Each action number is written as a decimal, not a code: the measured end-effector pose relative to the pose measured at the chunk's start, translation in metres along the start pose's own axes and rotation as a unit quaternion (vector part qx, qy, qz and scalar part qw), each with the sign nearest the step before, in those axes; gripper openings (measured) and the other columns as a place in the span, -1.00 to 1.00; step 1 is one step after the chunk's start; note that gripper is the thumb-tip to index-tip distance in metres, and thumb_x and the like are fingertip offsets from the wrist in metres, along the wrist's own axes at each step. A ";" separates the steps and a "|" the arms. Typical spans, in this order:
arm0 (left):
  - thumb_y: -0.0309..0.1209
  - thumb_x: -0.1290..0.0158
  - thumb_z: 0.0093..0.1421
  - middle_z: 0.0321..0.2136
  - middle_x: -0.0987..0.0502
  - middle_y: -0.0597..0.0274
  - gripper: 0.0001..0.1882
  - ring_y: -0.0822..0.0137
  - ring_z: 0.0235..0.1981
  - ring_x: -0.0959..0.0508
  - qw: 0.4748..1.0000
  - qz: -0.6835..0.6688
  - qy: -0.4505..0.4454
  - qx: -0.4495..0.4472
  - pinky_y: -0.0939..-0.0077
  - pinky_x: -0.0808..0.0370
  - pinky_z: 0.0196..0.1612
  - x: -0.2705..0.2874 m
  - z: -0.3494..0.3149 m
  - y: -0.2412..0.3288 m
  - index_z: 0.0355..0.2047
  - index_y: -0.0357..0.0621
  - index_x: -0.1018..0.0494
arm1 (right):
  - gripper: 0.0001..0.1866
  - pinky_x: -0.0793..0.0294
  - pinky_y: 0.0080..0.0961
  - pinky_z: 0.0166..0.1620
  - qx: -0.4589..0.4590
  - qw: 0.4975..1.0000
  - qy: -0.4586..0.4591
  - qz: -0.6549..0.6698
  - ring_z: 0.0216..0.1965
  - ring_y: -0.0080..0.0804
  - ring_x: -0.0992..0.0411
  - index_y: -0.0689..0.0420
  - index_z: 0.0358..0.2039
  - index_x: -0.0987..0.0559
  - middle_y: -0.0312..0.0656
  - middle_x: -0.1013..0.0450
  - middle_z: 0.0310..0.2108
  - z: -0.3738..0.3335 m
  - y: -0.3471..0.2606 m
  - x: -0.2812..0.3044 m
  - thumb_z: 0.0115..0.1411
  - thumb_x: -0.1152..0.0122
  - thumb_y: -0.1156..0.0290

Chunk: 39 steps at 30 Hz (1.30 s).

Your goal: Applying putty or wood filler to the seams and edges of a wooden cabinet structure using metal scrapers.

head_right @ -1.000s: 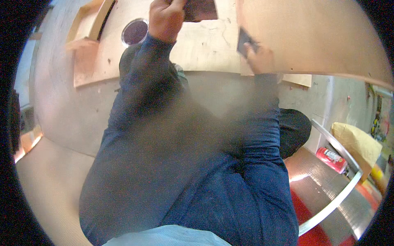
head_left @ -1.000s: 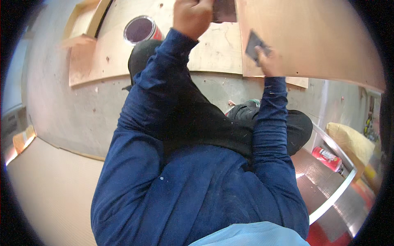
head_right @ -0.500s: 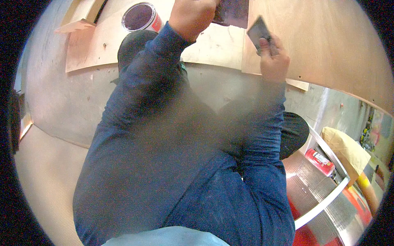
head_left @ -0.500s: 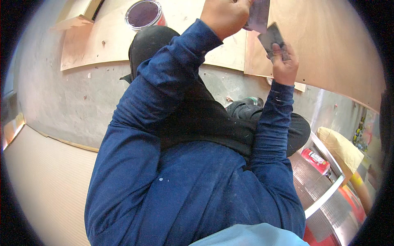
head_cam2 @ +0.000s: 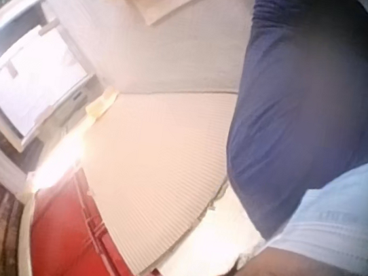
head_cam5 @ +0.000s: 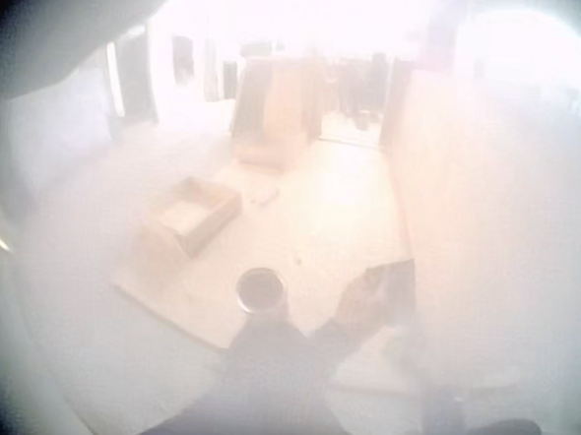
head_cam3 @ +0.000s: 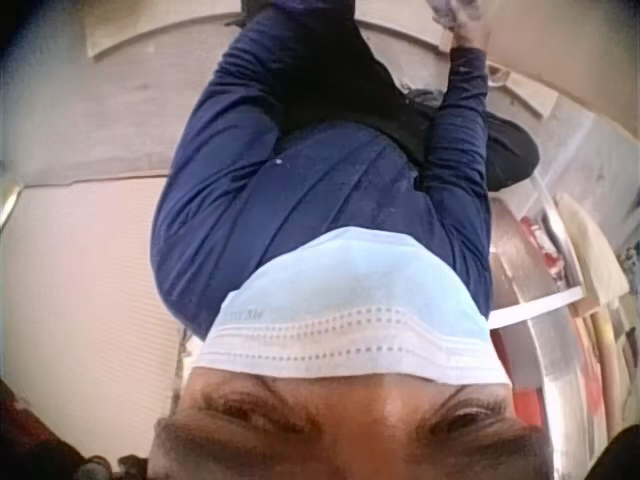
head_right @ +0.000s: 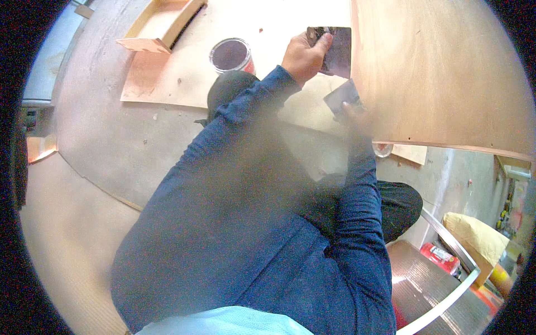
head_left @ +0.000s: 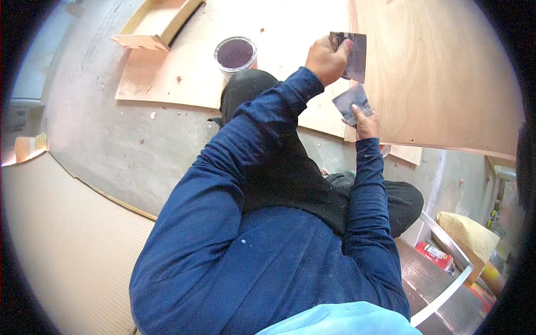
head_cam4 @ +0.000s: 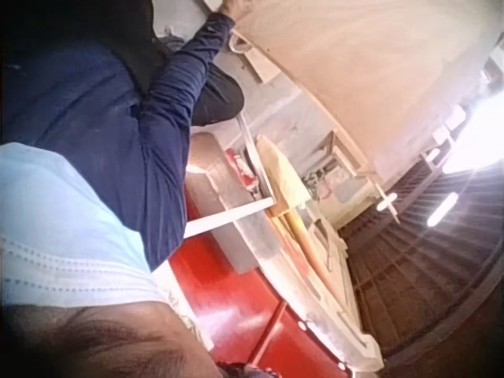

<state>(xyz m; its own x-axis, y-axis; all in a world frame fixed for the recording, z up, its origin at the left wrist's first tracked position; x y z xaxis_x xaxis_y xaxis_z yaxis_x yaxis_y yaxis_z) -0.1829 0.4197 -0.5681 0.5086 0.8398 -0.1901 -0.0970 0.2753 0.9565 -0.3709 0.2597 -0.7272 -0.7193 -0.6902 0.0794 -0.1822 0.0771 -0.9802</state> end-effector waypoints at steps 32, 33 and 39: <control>-0.29 0.05 0.31 -0.32 -0.54 0.22 -0.74 0.39 -0.35 -0.56 0.899 -0.341 -0.108 0.254 0.39 -0.51 -0.29 0.013 -0.104 0.006 -0.15 -0.23 -0.42 | -0.80 -0.36 -0.15 -0.01 0.260 0.652 -0.561 0.439 -0.07 0.04 -0.36 0.26 -0.28 -0.60 0.14 -0.34 -0.10 -0.270 -0.294 -0.126 0.13 -0.23 0.41; -0.28 0.04 0.31 -0.30 -0.54 0.22 -0.73 0.39 -0.30 -0.56 0.894 -0.347 -0.114 0.261 0.39 -0.51 -0.21 0.013 -0.105 0.008 -0.13 -0.24 -0.42 | -0.81 -0.36 -0.14 -0.01 0.274 0.639 -0.568 0.441 -0.07 0.04 -0.36 0.26 -0.29 -0.60 0.14 -0.34 -0.10 -0.268 -0.294 -0.129 0.14 -0.22 0.41; -0.30 0.05 0.31 -0.26 -0.55 0.21 -0.71 0.36 -0.27 -0.56 0.964 -0.230 -0.102 0.090 0.40 -0.50 -0.16 0.022 -0.105 0.027 -0.10 -0.26 -0.40 | -0.83 -0.35 -0.14 -0.01 0.293 0.607 -0.594 0.439 -0.06 0.05 -0.35 0.24 -0.35 -0.60 0.14 -0.33 -0.10 -0.264 -0.294 -0.136 0.15 -0.21 0.39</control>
<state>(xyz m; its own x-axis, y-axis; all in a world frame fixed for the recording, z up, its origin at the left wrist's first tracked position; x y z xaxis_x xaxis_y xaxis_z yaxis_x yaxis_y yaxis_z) -0.2640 0.4944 -0.5693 0.6215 0.5348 -0.5725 0.3181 0.4955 0.8083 -0.3966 0.5213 -0.4019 0.6873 -0.6269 -0.3670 0.4421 0.7619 -0.4734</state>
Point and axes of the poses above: each hand's wrist, its own z-axis towards the middle knuckle, its own x-axis out of the back of the hand, y = z × x, the point moved 3 cm from there along z, towards the middle knuckle
